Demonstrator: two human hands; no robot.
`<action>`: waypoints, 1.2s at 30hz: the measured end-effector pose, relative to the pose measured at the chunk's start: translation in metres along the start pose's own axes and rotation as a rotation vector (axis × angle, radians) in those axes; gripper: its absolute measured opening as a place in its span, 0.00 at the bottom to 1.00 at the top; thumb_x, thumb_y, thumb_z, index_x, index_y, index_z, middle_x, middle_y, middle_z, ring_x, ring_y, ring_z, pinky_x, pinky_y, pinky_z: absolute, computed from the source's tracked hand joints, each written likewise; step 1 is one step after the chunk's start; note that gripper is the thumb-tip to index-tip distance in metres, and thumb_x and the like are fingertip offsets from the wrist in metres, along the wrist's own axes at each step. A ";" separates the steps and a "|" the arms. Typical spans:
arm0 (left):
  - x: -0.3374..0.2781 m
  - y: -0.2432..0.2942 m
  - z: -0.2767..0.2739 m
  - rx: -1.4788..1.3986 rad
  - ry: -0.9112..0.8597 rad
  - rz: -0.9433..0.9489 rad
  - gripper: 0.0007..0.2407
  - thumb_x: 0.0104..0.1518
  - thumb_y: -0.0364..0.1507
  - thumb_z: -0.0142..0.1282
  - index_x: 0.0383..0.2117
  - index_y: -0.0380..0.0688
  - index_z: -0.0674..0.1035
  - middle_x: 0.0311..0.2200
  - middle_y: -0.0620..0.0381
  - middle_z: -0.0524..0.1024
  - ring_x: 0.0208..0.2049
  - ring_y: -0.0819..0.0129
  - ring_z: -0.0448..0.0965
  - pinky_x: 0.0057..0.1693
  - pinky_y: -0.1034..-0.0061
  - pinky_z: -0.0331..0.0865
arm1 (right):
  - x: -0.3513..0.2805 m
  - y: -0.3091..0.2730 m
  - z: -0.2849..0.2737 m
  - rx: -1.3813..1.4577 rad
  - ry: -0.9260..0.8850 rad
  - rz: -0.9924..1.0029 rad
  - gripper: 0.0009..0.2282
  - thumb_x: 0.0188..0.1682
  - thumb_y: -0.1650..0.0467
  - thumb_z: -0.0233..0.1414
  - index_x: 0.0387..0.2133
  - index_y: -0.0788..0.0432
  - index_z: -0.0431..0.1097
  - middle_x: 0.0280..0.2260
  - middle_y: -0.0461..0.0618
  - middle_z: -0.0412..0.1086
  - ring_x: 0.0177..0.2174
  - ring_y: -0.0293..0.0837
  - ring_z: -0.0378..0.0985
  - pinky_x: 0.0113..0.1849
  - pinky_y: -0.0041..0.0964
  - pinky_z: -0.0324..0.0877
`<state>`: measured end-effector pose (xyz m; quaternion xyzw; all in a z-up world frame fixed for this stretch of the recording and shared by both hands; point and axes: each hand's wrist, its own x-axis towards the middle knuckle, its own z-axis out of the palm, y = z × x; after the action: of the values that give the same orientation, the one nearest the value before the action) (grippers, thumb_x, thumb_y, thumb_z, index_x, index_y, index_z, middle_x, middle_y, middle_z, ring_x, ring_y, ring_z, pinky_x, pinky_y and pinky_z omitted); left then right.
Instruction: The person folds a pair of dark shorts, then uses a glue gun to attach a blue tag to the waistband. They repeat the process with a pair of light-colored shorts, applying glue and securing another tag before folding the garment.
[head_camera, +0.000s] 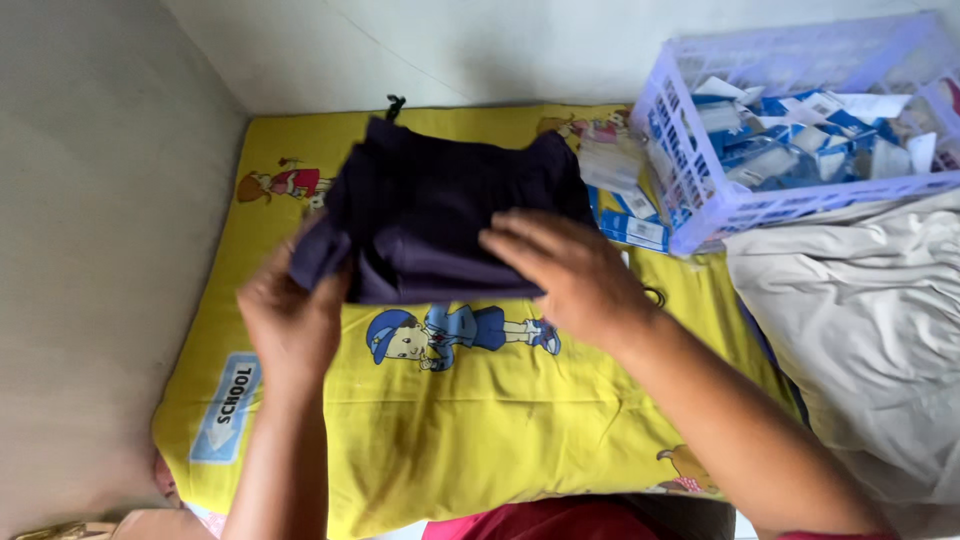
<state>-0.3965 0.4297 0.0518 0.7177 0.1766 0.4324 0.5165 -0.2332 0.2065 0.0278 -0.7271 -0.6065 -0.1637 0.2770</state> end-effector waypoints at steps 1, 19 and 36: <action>-0.012 -0.015 -0.006 0.005 0.009 -0.001 0.15 0.50 0.13 0.62 0.45 0.30 0.81 0.39 0.43 0.79 0.42 0.65 0.73 0.55 0.68 0.72 | -0.012 0.002 0.020 0.006 -0.002 -0.008 0.33 0.32 0.83 0.60 0.56 0.55 0.68 0.53 0.57 0.70 0.53 0.60 0.71 0.55 0.55 0.66; -0.023 -0.084 0.013 1.146 -0.317 0.168 0.20 0.48 0.44 0.64 0.50 0.70 0.80 0.48 0.65 0.77 0.49 0.60 0.79 0.53 0.61 0.70 | -0.061 0.013 0.063 0.328 -0.177 0.215 0.28 0.40 0.52 0.62 0.53 0.49 0.71 0.52 0.49 0.72 0.53 0.50 0.73 0.54 0.48 0.63; 0.024 -0.119 0.072 0.814 -0.674 0.191 0.16 0.52 0.42 0.58 0.47 0.60 0.78 0.38 0.62 0.82 0.49 0.60 0.79 0.63 0.59 0.59 | -0.113 0.083 0.020 -0.390 -0.559 0.767 0.23 0.37 0.61 0.58 0.51 0.40 0.69 0.44 0.44 0.75 0.50 0.50 0.75 0.61 0.67 0.49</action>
<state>-0.3020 0.4519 -0.0512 0.9718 0.0883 0.1199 0.1828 -0.1782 0.1194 -0.0697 -0.9514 -0.3053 0.0402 0.0034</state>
